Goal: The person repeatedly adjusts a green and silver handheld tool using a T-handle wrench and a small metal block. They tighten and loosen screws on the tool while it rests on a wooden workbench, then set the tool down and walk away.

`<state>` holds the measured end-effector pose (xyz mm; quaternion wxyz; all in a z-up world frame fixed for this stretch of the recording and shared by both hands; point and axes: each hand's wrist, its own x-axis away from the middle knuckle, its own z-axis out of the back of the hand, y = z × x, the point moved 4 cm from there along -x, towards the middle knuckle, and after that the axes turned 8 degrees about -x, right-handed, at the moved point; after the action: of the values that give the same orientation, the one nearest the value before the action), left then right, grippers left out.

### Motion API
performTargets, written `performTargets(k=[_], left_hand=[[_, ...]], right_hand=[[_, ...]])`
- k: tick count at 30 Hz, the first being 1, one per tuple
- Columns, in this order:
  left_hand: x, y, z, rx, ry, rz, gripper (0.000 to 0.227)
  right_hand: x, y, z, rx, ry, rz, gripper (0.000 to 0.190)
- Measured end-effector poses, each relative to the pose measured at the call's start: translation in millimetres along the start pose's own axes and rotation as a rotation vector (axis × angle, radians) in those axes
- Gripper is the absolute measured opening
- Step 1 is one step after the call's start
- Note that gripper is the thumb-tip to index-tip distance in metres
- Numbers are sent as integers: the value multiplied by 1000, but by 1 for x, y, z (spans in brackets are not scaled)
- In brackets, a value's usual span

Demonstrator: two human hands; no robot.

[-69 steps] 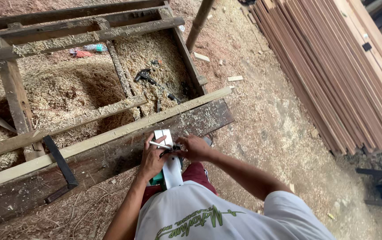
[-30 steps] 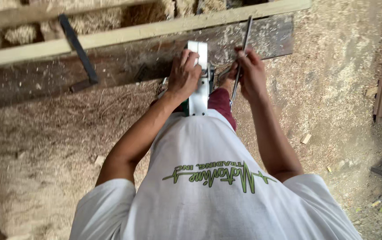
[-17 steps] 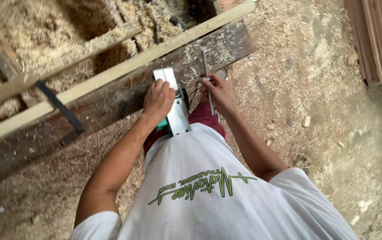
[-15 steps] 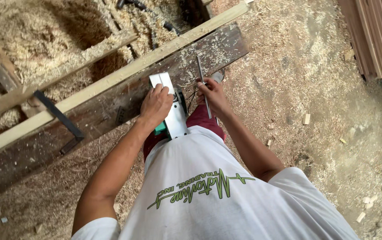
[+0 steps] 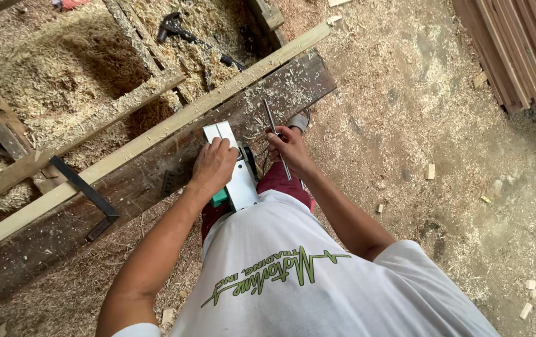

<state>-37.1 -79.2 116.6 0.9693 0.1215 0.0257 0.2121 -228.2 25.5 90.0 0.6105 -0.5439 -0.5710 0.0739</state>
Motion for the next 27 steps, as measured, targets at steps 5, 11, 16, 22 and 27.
performTargets(k=[5, 11, 16, 22, 27], left_hand=[[-6, 0, -1, -32, -42, -8, 10], [-3, -1, -1, -42, -85, 34, 9], [-3, -2, 4, 30, -54, -41, 11], [-8, -4, -3, -118, -98, 67, 9], [-4, -3, -10, 57, -79, -1, 13]], right_hand=[[-4, 2, 1, -22, -10, 4, 22], [0, 4, 1, -13, -2, 8, 24], [-2, 6, 3, 0, -5, 34, 25], [-4, 9, 3, 24, 20, 39, 25], [0, 8, 2, -7, 4, 39, 23]])
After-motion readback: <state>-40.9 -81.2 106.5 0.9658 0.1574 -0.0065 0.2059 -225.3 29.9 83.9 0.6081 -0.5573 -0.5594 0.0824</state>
